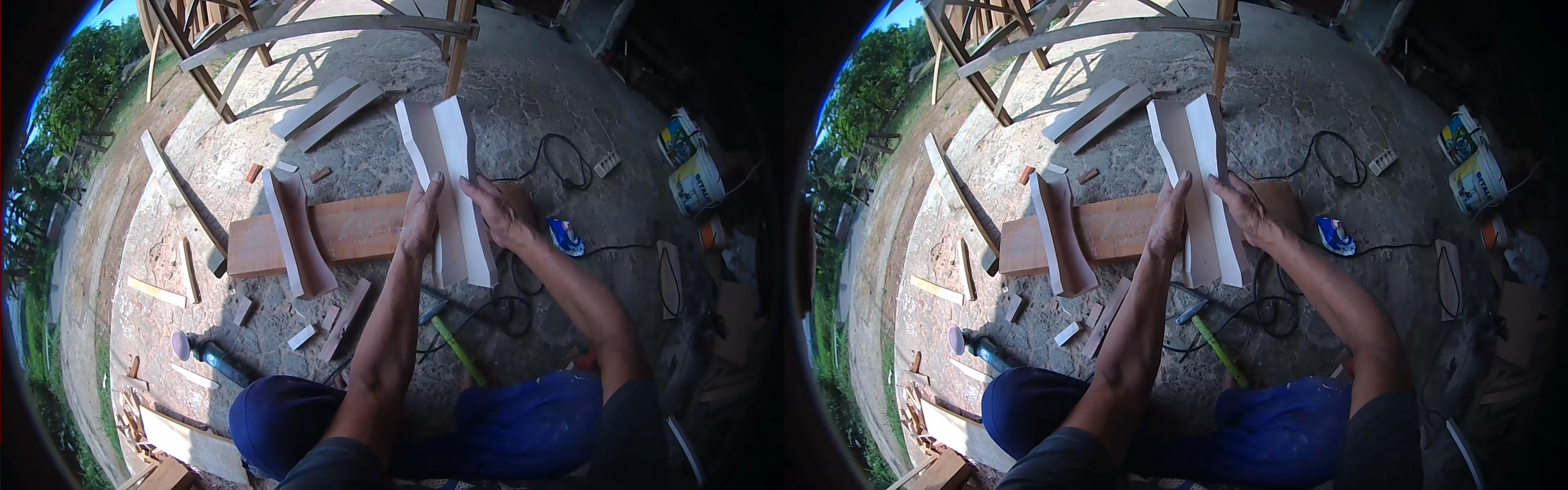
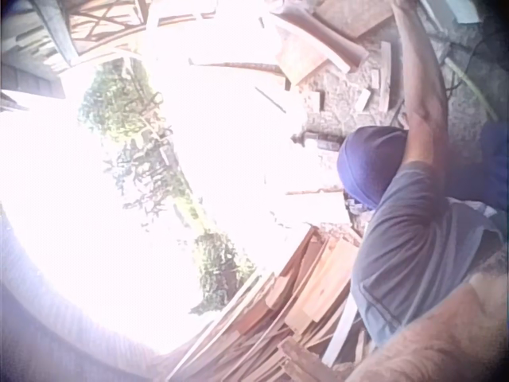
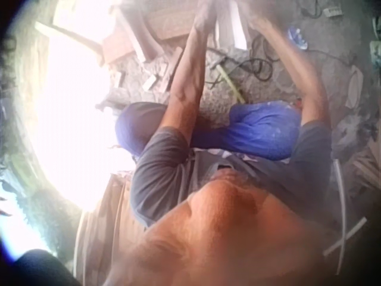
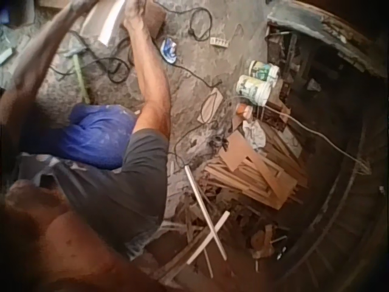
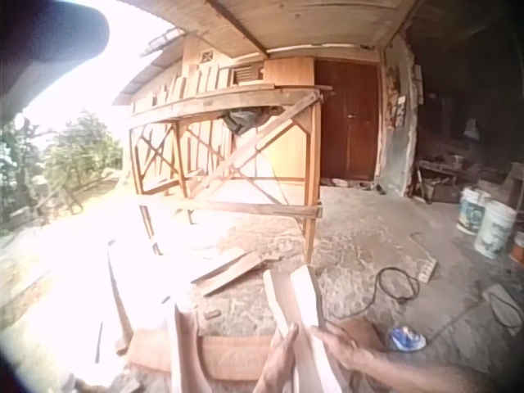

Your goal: The person sits on the ground and uses a hammer to drive nails into a curved wooden piece. They then apply glue to a white strip and attach it to the wood, pressing it down to secure the bond.

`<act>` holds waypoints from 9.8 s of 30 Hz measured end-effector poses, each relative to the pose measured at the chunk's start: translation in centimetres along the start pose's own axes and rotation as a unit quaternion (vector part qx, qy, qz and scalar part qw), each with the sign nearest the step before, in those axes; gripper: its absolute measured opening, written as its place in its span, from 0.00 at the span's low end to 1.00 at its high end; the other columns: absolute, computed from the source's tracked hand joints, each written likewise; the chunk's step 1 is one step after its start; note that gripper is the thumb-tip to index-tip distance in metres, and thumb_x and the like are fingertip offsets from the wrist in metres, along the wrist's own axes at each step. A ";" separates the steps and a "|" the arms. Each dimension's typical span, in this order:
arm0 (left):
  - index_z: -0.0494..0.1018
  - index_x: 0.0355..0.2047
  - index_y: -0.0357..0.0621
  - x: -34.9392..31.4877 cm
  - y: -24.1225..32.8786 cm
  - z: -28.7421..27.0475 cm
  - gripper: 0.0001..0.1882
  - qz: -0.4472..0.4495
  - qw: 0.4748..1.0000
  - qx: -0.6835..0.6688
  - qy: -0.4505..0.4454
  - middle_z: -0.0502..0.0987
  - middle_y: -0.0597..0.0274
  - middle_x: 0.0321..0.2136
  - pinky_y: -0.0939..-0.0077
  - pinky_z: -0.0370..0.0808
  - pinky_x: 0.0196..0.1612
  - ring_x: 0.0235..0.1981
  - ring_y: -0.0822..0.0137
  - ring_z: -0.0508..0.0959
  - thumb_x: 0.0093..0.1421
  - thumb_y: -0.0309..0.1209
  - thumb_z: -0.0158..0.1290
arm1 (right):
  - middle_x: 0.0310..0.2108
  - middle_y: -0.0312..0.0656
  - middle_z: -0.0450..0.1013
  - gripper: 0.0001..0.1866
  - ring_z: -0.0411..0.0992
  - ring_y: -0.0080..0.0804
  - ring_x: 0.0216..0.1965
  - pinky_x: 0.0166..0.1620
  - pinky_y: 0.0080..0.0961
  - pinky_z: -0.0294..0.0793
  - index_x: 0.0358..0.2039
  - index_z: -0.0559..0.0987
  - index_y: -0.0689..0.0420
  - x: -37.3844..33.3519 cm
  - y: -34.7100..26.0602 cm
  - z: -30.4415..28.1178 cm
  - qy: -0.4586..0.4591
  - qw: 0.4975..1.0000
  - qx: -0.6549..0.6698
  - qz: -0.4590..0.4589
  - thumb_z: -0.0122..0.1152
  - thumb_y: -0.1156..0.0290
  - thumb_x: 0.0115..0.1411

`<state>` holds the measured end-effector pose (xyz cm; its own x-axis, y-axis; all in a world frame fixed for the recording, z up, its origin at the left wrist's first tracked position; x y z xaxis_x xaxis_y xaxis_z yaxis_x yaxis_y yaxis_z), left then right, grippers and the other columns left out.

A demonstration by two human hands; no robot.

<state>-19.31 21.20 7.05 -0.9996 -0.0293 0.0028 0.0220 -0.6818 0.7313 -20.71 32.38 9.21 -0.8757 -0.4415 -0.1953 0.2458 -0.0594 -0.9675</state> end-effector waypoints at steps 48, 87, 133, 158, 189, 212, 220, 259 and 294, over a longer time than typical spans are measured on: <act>0.68 0.57 0.37 0.3 0.6 -0.4 0.20 -0.025 0.994 0.099 -0.032 0.78 0.56 0.46 0.69 0.78 0.49 0.44 0.66 0.79 0.67 0.29 0.53 | 0.54 0.47 0.72 0.32 0.72 0.36 0.55 0.56 0.37 0.74 0.63 0.68 0.61 1.5 -0.6 -1.6 0.068 0.996 -0.032 -0.037 0.60 0.52 0.67; 0.64 0.63 0.40 -0.3 -0.5 -0.3 0.26 -0.086 0.991 0.086 -0.061 0.75 0.54 0.51 0.64 0.77 0.53 0.49 0.64 0.78 0.68 0.37 0.54 | 0.55 0.46 0.72 0.34 0.72 0.35 0.55 0.54 0.37 0.75 0.64 0.67 0.59 1.3 1.8 -0.9 0.047 0.999 0.009 -0.003 0.60 0.48 0.67; 0.66 0.64 0.38 -3.6 22.6 -19.9 0.43 0.060 0.637 0.673 0.370 0.71 0.41 0.61 0.55 0.65 0.64 0.64 0.47 0.69 0.56 0.52 0.64 | 0.55 0.50 0.72 0.50 0.70 0.41 0.58 0.60 0.40 0.70 0.63 0.68 0.64 1.0 1.4 -7.0 -0.014 0.996 -0.073 0.048 0.79 0.51 0.45; 0.67 0.57 0.35 -0.8 1.8 -3.4 0.25 -0.026 0.950 0.307 -0.054 0.77 0.58 0.45 0.69 0.73 0.56 0.48 0.66 0.76 0.59 0.21 0.59 | 0.47 0.43 0.73 0.29 0.72 0.34 0.48 0.55 0.36 0.72 0.57 0.72 0.63 3.0 -1.1 0.1 -0.004 0.999 -0.039 -0.035 0.58 0.62 0.56; 0.67 0.41 0.47 -3.6 14.1 -2.9 0.24 0.479 0.642 0.593 0.085 0.70 0.54 0.49 0.36 0.59 0.69 0.63 0.45 0.67 0.45 0.13 0.56 | 0.46 0.46 0.75 0.31 0.75 0.30 0.45 0.46 0.31 0.76 0.59 0.71 0.63 -1.3 -3.4 6.6 -0.158 0.959 -0.207 0.112 0.56 0.50 0.67; 0.68 0.42 0.46 -4.6 12.4 -2.5 0.23 0.448 0.625 0.636 0.056 0.70 0.53 0.48 0.40 0.60 0.70 0.63 0.45 0.67 0.45 0.12 0.52 | 0.39 0.41 0.76 0.30 0.76 0.25 0.38 0.40 0.27 0.78 0.52 0.76 0.61 0.5 -2.1 7.5 -0.115 0.964 -0.234 0.050 0.62 0.46 0.65; 0.63 0.63 0.47 -3.0 12.8 -3.7 0.39 0.349 0.666 0.657 0.056 0.59 0.44 0.68 0.48 0.54 0.73 0.71 0.41 0.55 0.49 0.14 0.55 | 0.41 0.40 0.76 0.33 0.77 0.27 0.40 0.43 0.25 0.78 0.57 0.73 0.61 1.6 0.6 5.8 -0.101 0.990 -0.037 0.089 0.66 0.47 0.63; 0.57 0.70 0.39 -8.7 17.5 -28.8 0.40 0.030 0.599 0.697 0.394 0.71 0.37 0.59 0.53 0.69 0.62 0.60 0.43 0.73 0.59 0.37 0.57 | 0.46 0.41 0.74 0.36 0.72 0.33 0.50 0.56 0.34 0.69 0.58 0.72 0.59 5.6 1.0 -0.3 0.037 0.996 0.067 -0.043 0.73 0.51 0.55; 0.63 0.60 0.41 -3.5 18.0 -17.7 0.28 0.322 0.909 0.210 0.159 0.77 0.64 0.44 0.83 0.73 0.45 0.42 0.77 0.76 0.60 0.14 0.50 | 0.42 0.41 0.74 0.29 0.71 0.31 0.46 0.53 0.32 0.69 0.52 0.74 0.61 3.9 -6.5 1.3 0.032 0.980 0.001 -0.196 0.72 0.57 0.55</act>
<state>-15.03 -3.91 8.13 -0.7236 -0.5797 0.3747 0.5249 -0.1097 0.8440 -25.21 29.91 14.95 -0.9276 -0.3267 0.1812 -0.1142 -0.2140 -0.9701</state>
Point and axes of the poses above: each hand's wrist, its own x-axis towards the middle knuckle, its own z-axis out of the palm, y = z × x, the point moved 10 cm from there along x, towards the middle knuckle
